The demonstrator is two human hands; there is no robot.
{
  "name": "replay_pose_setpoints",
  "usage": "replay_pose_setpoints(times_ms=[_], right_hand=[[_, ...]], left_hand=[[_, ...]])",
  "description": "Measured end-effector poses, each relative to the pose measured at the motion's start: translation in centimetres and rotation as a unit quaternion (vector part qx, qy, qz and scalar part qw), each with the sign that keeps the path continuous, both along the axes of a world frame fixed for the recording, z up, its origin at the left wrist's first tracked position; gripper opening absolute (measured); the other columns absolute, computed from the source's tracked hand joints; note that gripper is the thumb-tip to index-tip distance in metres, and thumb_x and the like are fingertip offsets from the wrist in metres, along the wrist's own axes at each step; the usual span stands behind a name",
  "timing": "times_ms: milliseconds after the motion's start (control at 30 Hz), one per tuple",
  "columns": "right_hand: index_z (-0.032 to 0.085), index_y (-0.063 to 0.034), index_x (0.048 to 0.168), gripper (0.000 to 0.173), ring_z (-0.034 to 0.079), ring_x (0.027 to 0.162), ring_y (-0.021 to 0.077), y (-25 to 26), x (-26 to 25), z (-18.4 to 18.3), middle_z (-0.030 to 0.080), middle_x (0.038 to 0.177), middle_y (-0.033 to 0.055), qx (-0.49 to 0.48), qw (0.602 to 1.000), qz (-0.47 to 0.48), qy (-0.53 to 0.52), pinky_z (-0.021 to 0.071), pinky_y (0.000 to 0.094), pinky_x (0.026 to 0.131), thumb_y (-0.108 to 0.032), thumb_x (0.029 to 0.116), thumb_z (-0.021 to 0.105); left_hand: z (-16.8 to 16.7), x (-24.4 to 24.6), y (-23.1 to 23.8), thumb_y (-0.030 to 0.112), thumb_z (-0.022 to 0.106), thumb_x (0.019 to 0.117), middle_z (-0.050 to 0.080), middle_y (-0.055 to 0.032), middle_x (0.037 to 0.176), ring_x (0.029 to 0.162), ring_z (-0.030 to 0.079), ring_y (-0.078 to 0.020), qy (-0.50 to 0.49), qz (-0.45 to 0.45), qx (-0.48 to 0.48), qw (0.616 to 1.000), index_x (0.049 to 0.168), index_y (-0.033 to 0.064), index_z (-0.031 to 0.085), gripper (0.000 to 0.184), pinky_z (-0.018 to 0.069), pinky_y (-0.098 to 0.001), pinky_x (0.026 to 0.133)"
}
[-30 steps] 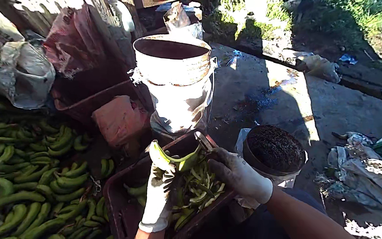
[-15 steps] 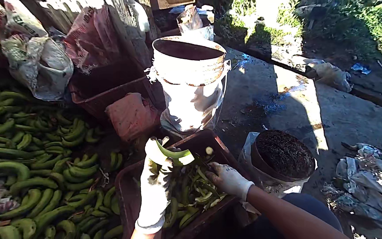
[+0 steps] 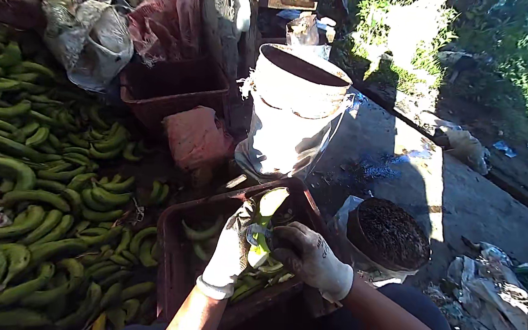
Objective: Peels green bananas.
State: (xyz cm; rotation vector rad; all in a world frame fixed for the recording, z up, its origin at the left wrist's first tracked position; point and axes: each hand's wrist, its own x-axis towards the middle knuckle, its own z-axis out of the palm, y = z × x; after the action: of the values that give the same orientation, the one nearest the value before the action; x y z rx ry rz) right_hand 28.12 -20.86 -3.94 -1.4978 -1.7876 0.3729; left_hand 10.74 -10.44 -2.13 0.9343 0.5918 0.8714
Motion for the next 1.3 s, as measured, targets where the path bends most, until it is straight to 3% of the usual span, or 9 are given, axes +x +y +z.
replay_pose_setpoints(times_ms=[167,400,467,533,767,933,1100,1200,1300], right_hand=[[0.075,-0.0182,0.119,0.039,0.067,0.106,0.0292,2.9,3.6,-0.1,0.071,0.112,0.0116,0.055,0.969,-0.222,-0.088,0.0559,0.0517,0.091,-0.047,0.094,0.069],[0.07,-0.0207,0.128,0.044,0.065,0.115,0.027,3.4,7.2,0.4,0.069,0.121,0.0096,-0.107,0.949,-0.295,-0.007,0.0527,0.0536,0.1,-0.052,0.0979,0.06],[0.067,-0.0221,0.129,0.043,0.067,0.107,0.0256,3.2,9.6,0.9,0.069,0.12,0.009,-0.137,0.932,-0.328,0.065,0.0543,0.0545,0.095,-0.052,0.0991,0.06],[0.067,-0.0205,0.127,0.043,0.069,0.09,0.0179,2.6,9.6,1.8,0.07,0.109,0.0049,-0.1,0.944,-0.291,0.12,0.0582,0.0458,0.082,-0.053,0.0992,0.06],[0.069,-0.0123,0.128,0.037,0.067,0.103,0.0081,-1.4,-0.1,2.2,0.068,0.116,0.0014,-0.114,0.973,0.012,0.2,0.0594,0.0285,0.089,-0.035,0.0986,0.068],[0.073,-0.015,0.124,0.039,0.066,0.108,0.0172,1.3,0.6,-0.4,0.07,0.116,0.0061,-0.004,0.993,-0.098,0.068,0.0559,0.0405,0.095,-0.041,0.0946,0.071],[0.069,-0.0202,0.13,0.044,0.066,0.105,0.0188,3.6,5.3,1.9,0.066,0.121,0.0066,0.029,0.95,-0.294,0.1,0.0578,0.0457,0.088,-0.049,0.096,0.067],[0.068,-0.0207,0.129,0.045,0.068,0.101,0.0125,2.4,4.4,2.9,0.068,0.117,0.0017,-0.027,0.955,-0.255,0.15,0.0592,0.0395,0.087,-0.052,0.0957,0.066],[0.066,-0.0115,0.127,0.045,0.069,0.098,0.0078,0.1,0.4,2.2,0.071,0.113,0.001,-0.076,0.969,-0.138,0.188,0.061,0.031,0.086,-0.043,0.0954,0.071]], left_hand=[[0.4,1.5,-0.4,0.027,0.035,0.1118,0.069,-0.0026,0.105,0.093,0.067,-0.0076,0.156,0.014,0.067,0.985,0.129,0.0072,0.062,0.038,0.0579,-0.0261,0.083],[-0.2,1.5,0.1,0.024,0.045,0.1096,0.07,-0.0013,0.11,0.096,0.066,-0.0057,0.135,-0.037,0.055,0.989,0.137,0.0087,0.059,0.034,0.0565,-0.023,0.086],[-0.2,1.0,0.1,0.028,0.043,0.1102,0.07,-0.0078,0.104,0.087,0.068,-0.0137,0.115,-0.043,0.026,0.992,0.138,0.0082,0.058,0.037,0.0597,-0.0295,0.077],[-0.4,0.7,0.4,0.032,0.04,0.1108,0.069,-0.0144,0.104,0.084,0.07,-0.0227,0.076,-0.042,-0.019,0.996,0.137,0.0066,0.055,0.04,0.0615,-0.0373,0.071],[-0.6,1.1,0.7,0.024,0.031,0.1119,0.068,-0.0113,0.096,0.078,0.069,-0.0169,-0.042,0.05,-0.086,0.994,0.128,0.005,0.056,0.035,0.0604,-0.0312,0.068],[-0.2,0.4,-0.3,0.015,0.034,0.1086,0.068,-0.0065,0.098,0.085,0.068,-0.0125,0.023,0.013,-0.01,1.0,0.127,0.0031,0.057,0.032,0.0599,-0.0291,0.075],[-0.2,0.6,-0.7,0.034,0.041,0.1104,0.068,-0.0083,0.096,0.08,0.067,-0.0143,0.05,-0.128,-0.054,0.989,0.127,0.0084,0.061,0.037,0.0601,-0.0306,0.069],[-0.5,1.0,0.1,0.033,0.042,0.1105,0.069,-0.0156,0.094,0.074,0.07,-0.0236,0.047,-0.064,-0.078,0.994,0.135,0.0057,0.056,0.039,0.0617,-0.0373,0.061],[-1.4,1.2,1.5,0.021,0.039,0.1107,0.066,-0.0062,0.1,0.085,0.067,-0.0129,0.006,0.053,-0.019,0.998,0.141,0.0106,0.05,0.034,0.0597,-0.0295,0.075]])
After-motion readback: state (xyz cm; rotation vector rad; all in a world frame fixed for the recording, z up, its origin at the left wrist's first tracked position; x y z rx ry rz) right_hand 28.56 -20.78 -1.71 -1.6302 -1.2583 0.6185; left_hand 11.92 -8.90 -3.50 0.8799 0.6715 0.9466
